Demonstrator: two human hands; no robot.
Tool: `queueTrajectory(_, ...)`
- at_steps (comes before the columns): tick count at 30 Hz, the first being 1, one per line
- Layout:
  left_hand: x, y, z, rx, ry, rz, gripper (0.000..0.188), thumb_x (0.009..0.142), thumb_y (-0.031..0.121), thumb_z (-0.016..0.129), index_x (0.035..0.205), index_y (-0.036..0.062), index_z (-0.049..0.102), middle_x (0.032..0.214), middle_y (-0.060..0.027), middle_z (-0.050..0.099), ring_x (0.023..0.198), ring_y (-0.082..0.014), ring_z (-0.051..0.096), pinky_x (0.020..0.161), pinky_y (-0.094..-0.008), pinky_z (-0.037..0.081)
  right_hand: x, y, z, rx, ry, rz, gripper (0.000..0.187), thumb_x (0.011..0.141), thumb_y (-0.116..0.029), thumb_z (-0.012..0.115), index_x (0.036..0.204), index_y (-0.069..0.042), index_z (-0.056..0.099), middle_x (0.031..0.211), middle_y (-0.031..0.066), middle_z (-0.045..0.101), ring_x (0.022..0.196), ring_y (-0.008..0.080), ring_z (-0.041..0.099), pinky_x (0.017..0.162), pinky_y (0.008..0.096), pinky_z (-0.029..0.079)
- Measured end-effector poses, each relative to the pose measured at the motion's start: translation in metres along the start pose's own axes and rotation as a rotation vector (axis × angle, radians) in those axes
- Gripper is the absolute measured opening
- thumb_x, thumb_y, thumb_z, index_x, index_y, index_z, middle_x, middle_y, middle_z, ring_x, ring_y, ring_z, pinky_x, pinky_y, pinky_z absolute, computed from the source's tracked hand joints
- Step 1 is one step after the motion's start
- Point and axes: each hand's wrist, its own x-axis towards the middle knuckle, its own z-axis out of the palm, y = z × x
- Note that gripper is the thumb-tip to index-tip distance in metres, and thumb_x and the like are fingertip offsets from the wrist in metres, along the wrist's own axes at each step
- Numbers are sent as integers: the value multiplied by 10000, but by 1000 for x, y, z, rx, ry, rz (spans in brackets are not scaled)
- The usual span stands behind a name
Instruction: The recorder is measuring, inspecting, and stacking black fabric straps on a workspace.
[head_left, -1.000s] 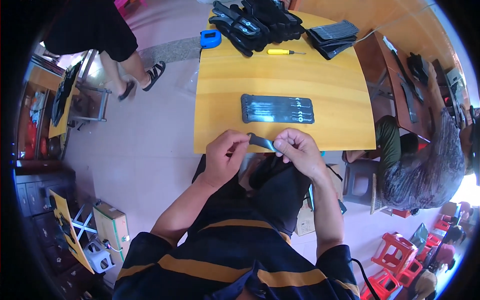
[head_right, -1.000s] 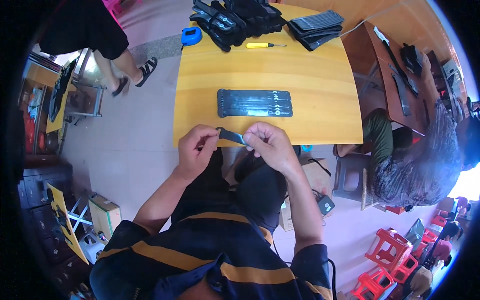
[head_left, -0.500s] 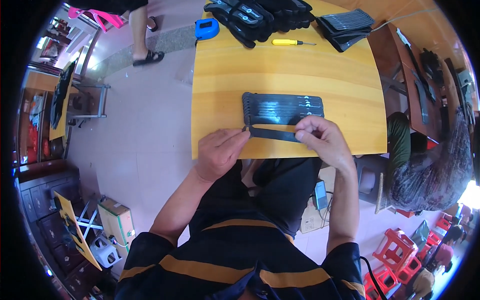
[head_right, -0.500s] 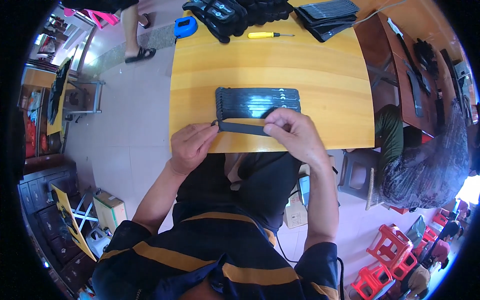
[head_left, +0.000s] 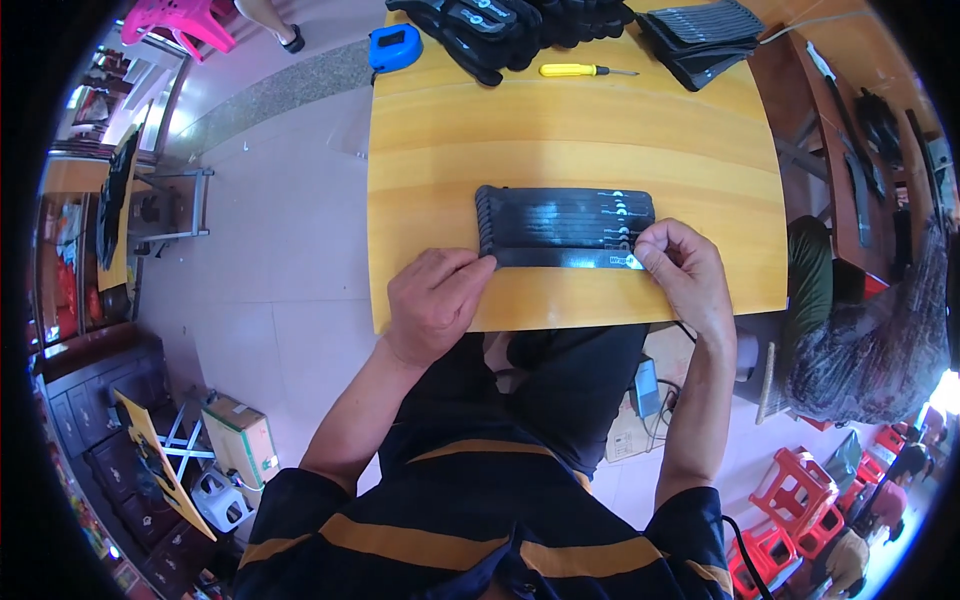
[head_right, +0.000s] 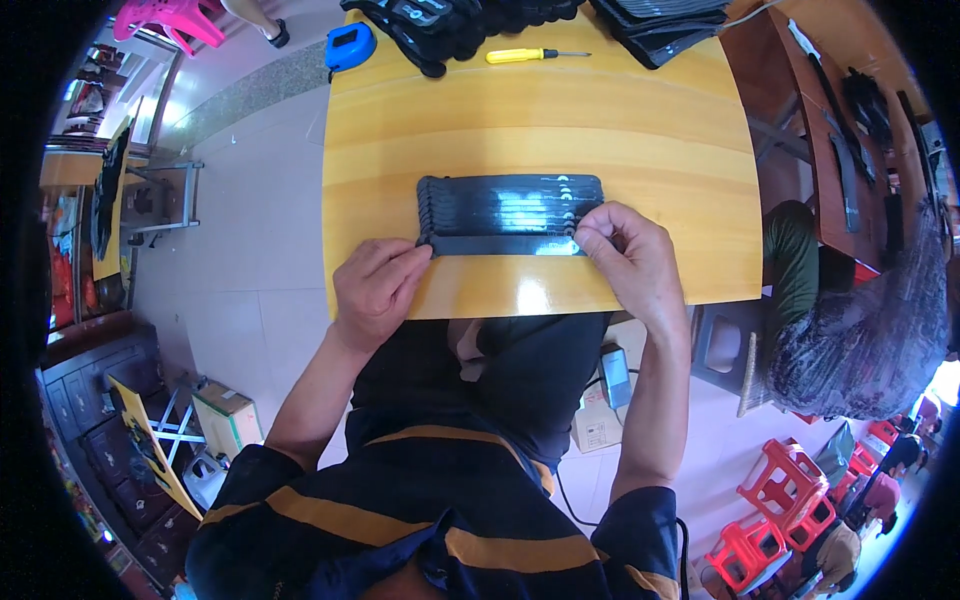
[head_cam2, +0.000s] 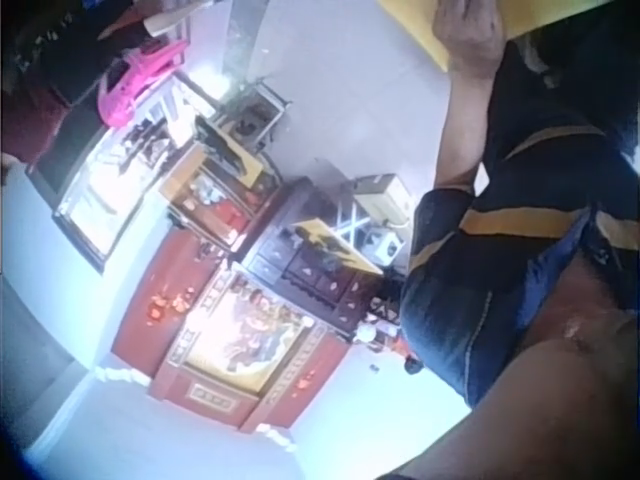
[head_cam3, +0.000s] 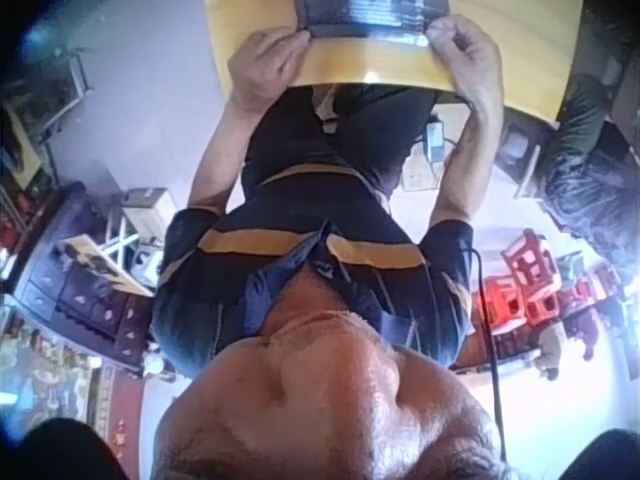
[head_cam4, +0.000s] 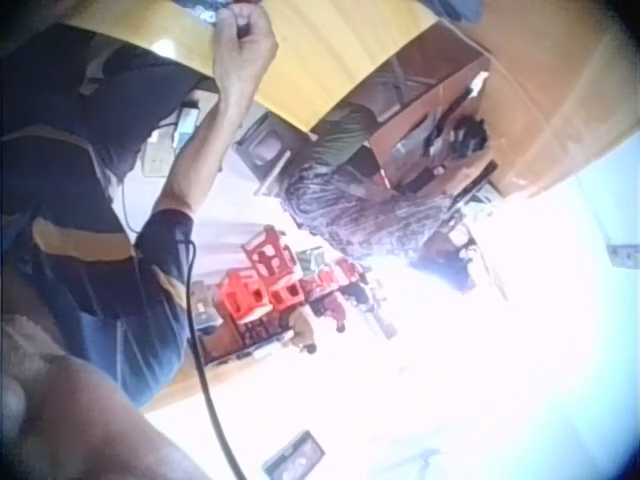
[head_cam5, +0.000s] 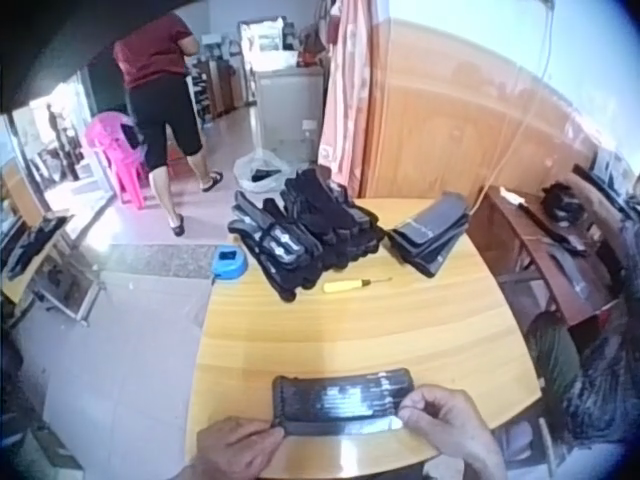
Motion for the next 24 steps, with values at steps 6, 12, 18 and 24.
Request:
queueTrajectory(6, 2, 0, 2, 6, -23, -24, 193, 763, -22, 813, 937, 48, 770, 865, -82, 696, 760, -259, 667, 649, -360, 525, 5, 5, 3, -24, 26, 10, 94, 969, -60, 711, 910, -7, 660, 764, -65, 559, 712, 40, 477, 638, 213, 420)
queueTrajectory(12, 2, -2, 3, -4, -46, -33, 195, 763, -22, 814, 940, 50, 773, 861, -76, 694, 757, -255, 661, 646, -356, 516, 7, 8, 3, 9, 29, 25, 88, 966, -47, 714, 908, -8, 661, 758, -67, 553, 708, 36, 468, 628, 210, 410)
queueTrajectory(18, 3, -2, 5, -3, -48, -57, 200, 759, -14, 825, 939, 54, 771, 861, -75, 694, 757, -252, 663, 644, -359, 511, 8, 11, 4, 19, 37, 36, 95, 968, -55, 717, 905, -10, 662, 752, -69, 546, 701, 36, 460, 618, 211, 398)
queueTrajectory(24, 4, -3, 7, -2, -47, -58, 193, 763, -19, 822, 930, 57, 762, 866, -79, 693, 755, -257, 661, 643, -360, 508, 9, 8, 4, 2, 47, 39, 105, 967, -62, 720, 897, -11, 662, 738, -64, 542, 691, 43, 453, 613, 220, 395)
